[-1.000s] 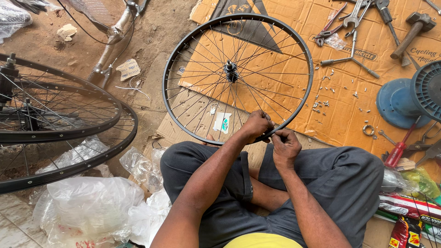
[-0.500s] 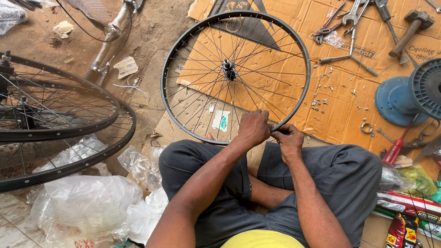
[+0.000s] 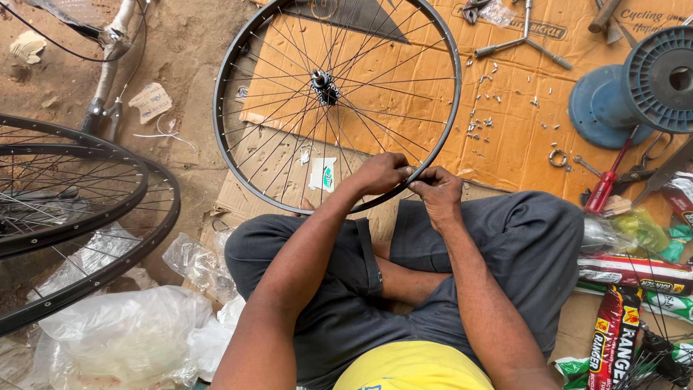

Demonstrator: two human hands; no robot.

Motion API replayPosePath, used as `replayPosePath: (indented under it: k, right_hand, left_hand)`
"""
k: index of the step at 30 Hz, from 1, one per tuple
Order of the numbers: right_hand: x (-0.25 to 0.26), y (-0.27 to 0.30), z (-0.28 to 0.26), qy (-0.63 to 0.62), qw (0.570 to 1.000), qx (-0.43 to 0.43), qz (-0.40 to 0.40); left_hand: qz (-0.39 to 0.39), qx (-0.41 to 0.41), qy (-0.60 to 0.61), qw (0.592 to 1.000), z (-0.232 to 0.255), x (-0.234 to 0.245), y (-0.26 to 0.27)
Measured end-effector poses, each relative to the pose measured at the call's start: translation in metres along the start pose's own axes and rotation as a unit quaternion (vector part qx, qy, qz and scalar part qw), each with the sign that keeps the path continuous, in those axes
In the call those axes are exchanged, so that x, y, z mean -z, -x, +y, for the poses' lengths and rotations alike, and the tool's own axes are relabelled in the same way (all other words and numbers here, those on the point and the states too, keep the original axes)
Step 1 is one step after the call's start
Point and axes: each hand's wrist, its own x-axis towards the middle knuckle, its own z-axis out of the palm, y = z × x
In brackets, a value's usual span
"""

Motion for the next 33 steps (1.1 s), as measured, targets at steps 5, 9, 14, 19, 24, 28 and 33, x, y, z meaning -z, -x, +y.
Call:
replayPosePath:
  k: [5,9,14,19,24,28,33]
  right_hand:
    - [-0.003,0.001,-0.007,-0.004,1.000,-0.010,-0.002]
    - [-0.002,0.001,-0.001,0.023,1.000,-0.016,0.005]
    - [-0.002,-0.004,-0.001,0.026,1.000,-0.013,0.003]
    - [0.001,-0.002,-0.001,0.044,0.998,-0.036,0.003]
    - [-0.004,0.000,-0.006,0.055,0.997,-0.049,0.000]
    - [0.008,-0.002,-0.010,0.066,0.996,-0.056,-0.024]
    - [0.026,-0.012,-0.005,-0.199,0.962,-0.147,0.115]
  left_hand:
    - [0.041,0.039,-0.140,0.989,0.008,0.001,0.002]
    - [-0.011,0.015,0.004,1.000,0.005,0.001,0.003]
    - [0.026,0.062,-0.126,0.990,0.002,0.009,0.000]
    - [-0.012,-0.006,-0.024,1.000,0.000,-0.004,0.001]
    - [-0.020,0.042,-0.098,0.994,-0.007,-0.003,-0.002]
    - [-0.001,-0.036,-0.022,0.999,-0.008,-0.010,-0.003]
    - [0.006,0.069,-0.090,0.994,-0.004,-0.007,0.002]
